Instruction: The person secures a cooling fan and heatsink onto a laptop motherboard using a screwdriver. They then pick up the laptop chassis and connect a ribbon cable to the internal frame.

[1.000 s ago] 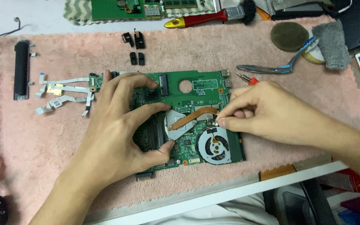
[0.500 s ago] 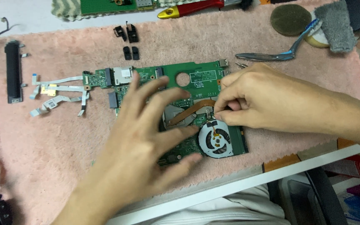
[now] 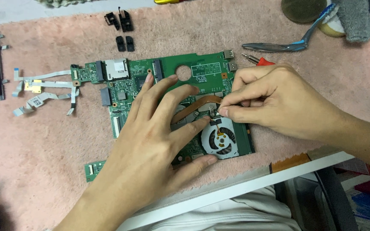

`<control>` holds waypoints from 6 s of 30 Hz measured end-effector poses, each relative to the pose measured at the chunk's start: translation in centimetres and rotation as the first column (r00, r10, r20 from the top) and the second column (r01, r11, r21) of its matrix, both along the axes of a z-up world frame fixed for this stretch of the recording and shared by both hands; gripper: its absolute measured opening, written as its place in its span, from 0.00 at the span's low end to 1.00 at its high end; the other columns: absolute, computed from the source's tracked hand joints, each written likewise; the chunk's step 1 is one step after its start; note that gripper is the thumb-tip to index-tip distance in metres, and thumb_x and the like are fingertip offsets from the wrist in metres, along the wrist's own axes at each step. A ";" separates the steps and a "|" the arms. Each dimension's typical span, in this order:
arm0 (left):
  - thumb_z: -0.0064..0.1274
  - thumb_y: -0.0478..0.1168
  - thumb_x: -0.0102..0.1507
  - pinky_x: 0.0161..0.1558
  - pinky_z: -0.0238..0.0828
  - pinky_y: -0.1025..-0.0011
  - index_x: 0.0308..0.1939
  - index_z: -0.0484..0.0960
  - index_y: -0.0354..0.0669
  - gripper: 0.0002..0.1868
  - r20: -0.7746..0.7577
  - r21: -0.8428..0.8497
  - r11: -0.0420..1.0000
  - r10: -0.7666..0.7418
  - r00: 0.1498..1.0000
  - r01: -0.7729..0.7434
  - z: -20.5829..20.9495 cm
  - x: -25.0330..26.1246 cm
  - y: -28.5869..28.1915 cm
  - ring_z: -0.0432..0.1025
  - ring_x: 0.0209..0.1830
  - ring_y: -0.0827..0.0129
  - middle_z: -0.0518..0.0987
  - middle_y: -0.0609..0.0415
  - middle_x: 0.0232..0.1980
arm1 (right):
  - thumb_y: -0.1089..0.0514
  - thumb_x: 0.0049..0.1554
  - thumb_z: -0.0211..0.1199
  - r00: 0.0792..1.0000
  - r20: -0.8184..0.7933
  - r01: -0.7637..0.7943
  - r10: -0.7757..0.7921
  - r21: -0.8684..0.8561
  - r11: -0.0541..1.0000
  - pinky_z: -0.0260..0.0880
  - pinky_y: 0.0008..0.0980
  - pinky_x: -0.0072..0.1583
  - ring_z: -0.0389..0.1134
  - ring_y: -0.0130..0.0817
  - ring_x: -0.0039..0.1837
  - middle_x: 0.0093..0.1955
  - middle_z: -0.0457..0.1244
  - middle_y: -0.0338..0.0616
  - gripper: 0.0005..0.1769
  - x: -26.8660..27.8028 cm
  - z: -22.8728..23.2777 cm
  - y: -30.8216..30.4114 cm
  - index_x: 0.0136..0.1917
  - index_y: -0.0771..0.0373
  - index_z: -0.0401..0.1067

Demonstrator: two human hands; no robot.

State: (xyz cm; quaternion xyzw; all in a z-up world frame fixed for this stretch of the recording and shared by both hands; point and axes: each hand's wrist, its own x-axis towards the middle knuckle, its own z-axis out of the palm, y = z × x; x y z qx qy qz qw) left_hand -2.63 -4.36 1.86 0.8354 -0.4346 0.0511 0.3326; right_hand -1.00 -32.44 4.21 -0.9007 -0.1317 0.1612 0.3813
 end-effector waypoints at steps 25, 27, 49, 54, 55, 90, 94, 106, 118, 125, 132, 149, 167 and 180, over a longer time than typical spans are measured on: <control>0.64 0.67 0.70 0.87 0.51 0.27 0.72 0.82 0.32 0.43 0.020 0.094 0.995 -0.020 1.000 0.018 0.7 -1.0 -2.2 0.59 0.84 0.27 0.67 0.30 0.79 | 0.50 0.55 0.78 0.907 0.101 -0.359 0.408 -0.318 0.877 0.62 0.39 0.42 0.68 0.31 0.33 0.33 0.73 0.30 0.07 4.3 1.1 -0.2 0.45 0.48 0.95; 0.64 0.67 0.70 0.87 0.51 0.27 0.72 0.82 0.31 0.44 0.008 0.089 0.996 -0.025 1.000 0.024 0.9 -1.0 -2.3 0.58 0.85 0.28 0.66 0.29 0.80 | 0.51 0.55 0.78 0.894 0.123 -0.381 0.431 -0.299 0.875 0.62 0.38 0.41 0.68 0.30 0.33 0.32 0.70 0.30 0.06 4.6 1.0 -0.3 0.44 0.48 0.95; 0.81 0.44 0.63 0.65 0.61 0.51 0.42 1.00 0.60 0.05 -0.316 -0.019 0.987 -0.156 0.936 0.158 -0.2 7.8 -3.5 0.70 0.65 0.57 0.81 0.56 0.61 | 0.54 0.53 0.79 0.858 0.201 -0.445 0.473 -0.170 0.879 0.59 0.39 0.38 0.65 0.29 0.33 0.29 0.66 0.31 0.06 4.8 0.1 -0.6 0.44 0.50 0.94; 0.82 0.45 0.62 0.63 0.64 0.50 0.41 1.00 0.60 0.06 -0.285 -0.023 0.987 -0.159 0.945 0.159 -0.7 8.1 -3.7 0.72 0.64 0.55 0.83 0.56 0.60 | 0.54 0.55 0.78 0.872 0.178 -0.431 0.455 -0.159 0.888 0.61 0.39 0.40 0.65 0.29 0.33 0.29 0.66 0.32 0.07 4.7 0.1 -0.6 0.46 0.50 0.95; 0.82 0.43 0.62 0.62 0.65 0.50 0.40 1.00 0.60 0.06 -0.270 -0.023 0.986 -0.163 0.949 0.163 -0.7 8.1 -3.7 0.72 0.63 0.54 0.83 0.56 0.60 | 0.54 0.56 0.77 0.869 0.181 -0.436 0.460 -0.159 0.886 0.61 0.40 0.41 0.65 0.30 0.33 0.30 0.66 0.33 0.07 4.7 0.1 -0.7 0.46 0.49 0.94; 0.75 0.36 0.65 0.34 0.72 0.46 0.35 0.94 0.50 0.06 -0.008 -0.014 0.985 -0.171 0.985 0.171 -1.7 7.4 -4.0 0.75 0.50 0.44 0.88 0.58 0.46 | 0.59 0.59 0.76 0.862 0.219 -0.418 0.458 -0.206 0.885 0.59 0.36 0.37 0.63 0.28 0.31 0.35 0.70 0.32 0.05 3.5 0.9 -0.7 0.47 0.54 0.91; 0.78 0.35 0.65 0.48 0.73 0.53 0.37 0.96 0.49 0.05 -0.013 -0.099 0.962 -0.258 0.966 0.255 -2.1 8.1 -3.9 0.77 0.48 0.48 0.89 0.56 0.46 | 0.59 0.59 0.76 0.876 0.203 -0.395 0.438 -0.221 0.892 0.60 0.35 0.38 0.63 0.28 0.31 0.33 0.69 0.31 0.04 3.4 1.0 -0.6 0.45 0.53 0.91; 0.80 0.36 0.64 0.46 0.74 0.54 0.37 0.97 0.50 0.05 -0.059 -0.075 0.964 -0.259 0.964 0.254 -1.5 8.1 -4.0 0.78 0.45 0.49 0.88 0.57 0.45 | 0.60 0.56 0.79 0.901 0.157 -0.383 0.405 -0.154 0.911 0.61 0.32 0.39 0.66 0.24 0.34 0.34 0.71 0.30 0.03 3.8 0.7 -0.8 0.40 0.55 0.91; 0.83 0.36 0.55 0.44 0.76 0.69 0.30 0.97 0.50 0.08 -0.176 -0.142 0.966 -0.241 0.954 0.218 -1.6 9.0 -5.0 0.83 0.34 0.69 0.90 0.59 0.35 | 0.57 0.55 0.77 0.867 0.164 -0.432 0.471 -0.223 0.874 0.62 0.36 0.38 0.68 0.26 0.32 0.32 0.71 0.31 0.07 4.6 0.6 -0.9 0.46 0.51 0.93; 0.80 0.39 0.53 0.35 0.70 0.69 0.30 0.99 0.55 0.04 -0.283 -0.075 0.986 -0.164 0.945 0.148 -1.2 8.8 -5.2 0.76 0.28 0.74 0.86 0.63 0.29 | 0.46 0.55 0.76 0.886 -0.012 -0.417 0.463 -0.452 0.788 0.68 0.42 0.45 0.75 0.34 0.39 0.35 0.74 0.29 0.09 5.2 2.2 1.5 0.45 0.43 0.96; 0.77 0.41 0.51 0.36 0.78 0.72 0.31 1.01 0.63 0.07 -0.504 0.209 0.977 0.152 0.850 -0.050 0.7 8.1 -6.3 0.78 0.28 0.78 0.91 0.66 0.25 | 0.48 0.49 0.76 0.913 -0.121 -0.373 0.389 -0.632 0.679 0.69 0.40 0.46 0.73 0.31 0.37 0.37 0.75 0.20 0.06 5.1 2.2 2.3 0.38 0.36 0.93; 0.70 0.40 0.68 0.65 0.77 0.61 0.44 0.97 0.48 0.04 -0.239 -0.240 0.960 0.086 0.967 -0.144 -1.7 5.3 0.2 0.83 0.62 0.60 0.87 0.51 0.59 | 0.57 0.62 0.77 0.948 0.318 0.067 -0.004 -0.186 0.980 0.66 0.28 0.48 0.73 0.25 0.47 0.52 0.80 0.36 0.08 1.6 3.1 -5.5 0.54 0.54 0.91; 0.61 0.77 0.65 0.77 0.56 0.35 0.72 0.86 0.48 0.45 0.021 -0.038 0.996 -0.081 0.996 0.082 -1.5 3.6 0.5 0.63 0.81 0.34 0.74 0.34 0.74 | 0.46 0.58 0.77 0.913 0.408 0.211 -0.011 -0.449 0.868 0.69 0.38 0.68 0.74 0.37 0.65 0.61 0.74 0.40 0.28 -1.8 -0.7 -9.8 0.70 0.54 0.82; 0.71 0.80 0.55 0.87 0.39 0.35 0.74 0.85 0.47 0.55 -0.030 0.069 0.997 -0.012 0.999 0.014 -2.5 3.4 0.4 0.54 0.88 0.29 0.67 0.28 0.83 | 0.74 0.64 0.65 0.865 0.443 0.254 -0.235 0.018 0.967 0.83 0.37 0.66 0.78 0.44 0.63 0.68 0.72 0.62 0.17 -3.7 3.7 -4.4 0.67 0.76 0.77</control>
